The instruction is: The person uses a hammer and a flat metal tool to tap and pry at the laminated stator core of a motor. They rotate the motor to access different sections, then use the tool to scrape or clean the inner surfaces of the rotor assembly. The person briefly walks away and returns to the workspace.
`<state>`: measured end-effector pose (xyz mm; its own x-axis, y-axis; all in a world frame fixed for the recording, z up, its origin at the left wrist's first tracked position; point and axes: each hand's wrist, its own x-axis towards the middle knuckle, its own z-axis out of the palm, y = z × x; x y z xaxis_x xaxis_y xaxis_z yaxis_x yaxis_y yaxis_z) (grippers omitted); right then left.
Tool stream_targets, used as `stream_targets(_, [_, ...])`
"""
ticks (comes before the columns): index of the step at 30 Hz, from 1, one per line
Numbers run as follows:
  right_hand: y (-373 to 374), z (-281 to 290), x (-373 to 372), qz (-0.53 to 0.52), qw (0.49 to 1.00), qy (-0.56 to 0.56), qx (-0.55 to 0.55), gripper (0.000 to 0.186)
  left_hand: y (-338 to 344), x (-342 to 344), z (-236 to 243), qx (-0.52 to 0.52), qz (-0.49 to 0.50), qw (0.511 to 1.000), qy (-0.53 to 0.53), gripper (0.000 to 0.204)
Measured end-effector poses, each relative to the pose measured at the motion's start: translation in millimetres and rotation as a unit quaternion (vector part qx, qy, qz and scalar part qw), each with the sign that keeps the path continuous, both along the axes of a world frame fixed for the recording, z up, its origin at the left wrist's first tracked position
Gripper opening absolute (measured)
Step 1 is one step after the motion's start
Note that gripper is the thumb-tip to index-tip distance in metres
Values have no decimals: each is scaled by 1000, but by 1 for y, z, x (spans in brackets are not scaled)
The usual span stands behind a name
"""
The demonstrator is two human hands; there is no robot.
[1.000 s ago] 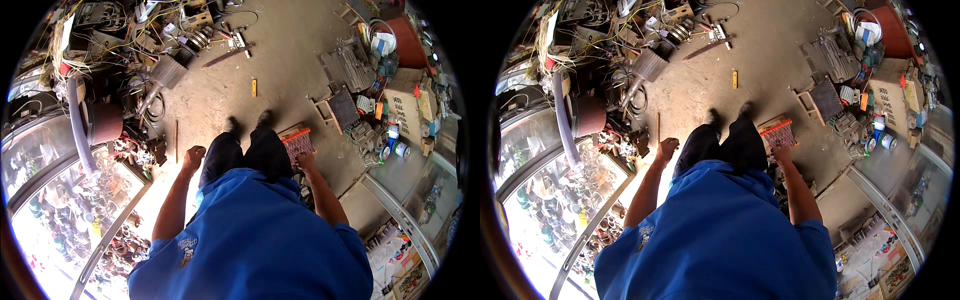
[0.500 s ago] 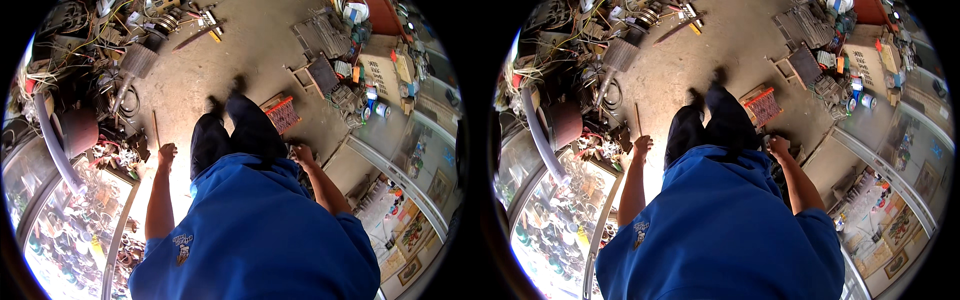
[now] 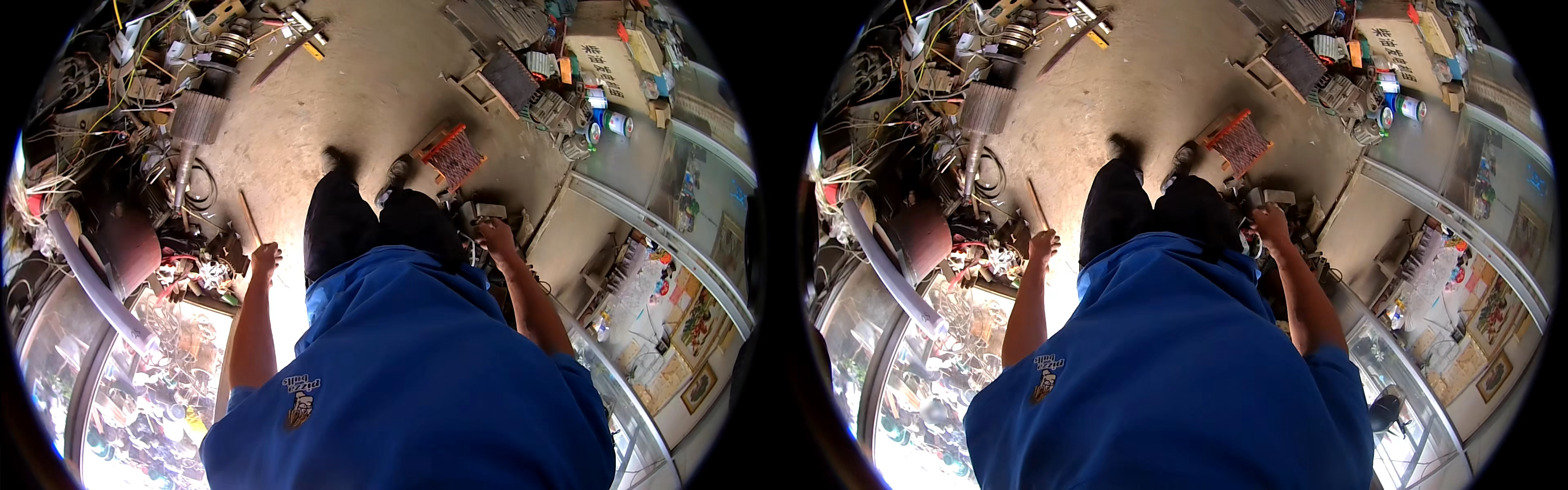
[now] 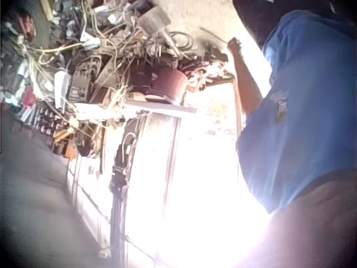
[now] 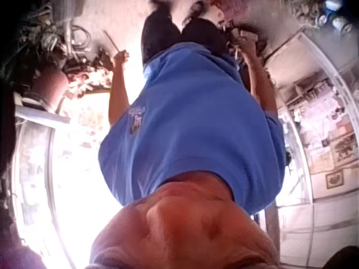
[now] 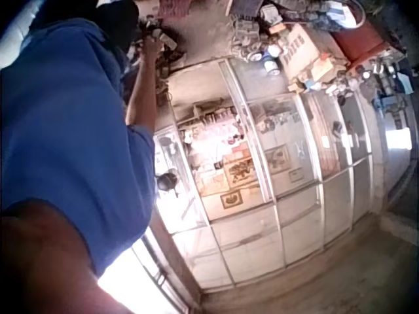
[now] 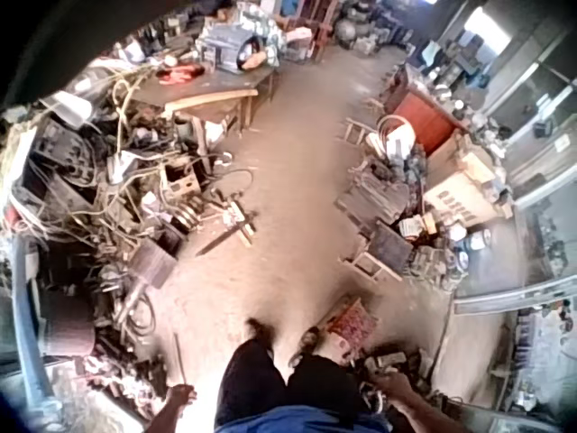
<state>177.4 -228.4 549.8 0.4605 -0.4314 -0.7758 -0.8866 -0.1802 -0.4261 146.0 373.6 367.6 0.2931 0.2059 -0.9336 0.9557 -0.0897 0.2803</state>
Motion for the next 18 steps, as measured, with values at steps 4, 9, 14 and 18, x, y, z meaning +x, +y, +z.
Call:
stream_targets(4, [-22,-5,-58,-69,994,66,57,18,1,78,-24,-23,-22,994,-103,36])
stream_targets(9, [1,-19,-57,-56,996,58,25,14,0,148,4,-28,-7,984,-176,38])
stream_targets(14, [6,-37,-7,18,995,76,56,17,26,118,-11,-8,17,986,-165,38])
stream_targets(18, [12,-55,24,103,994,23,-10,24,34,54,-28,23,71,990,-117,35])
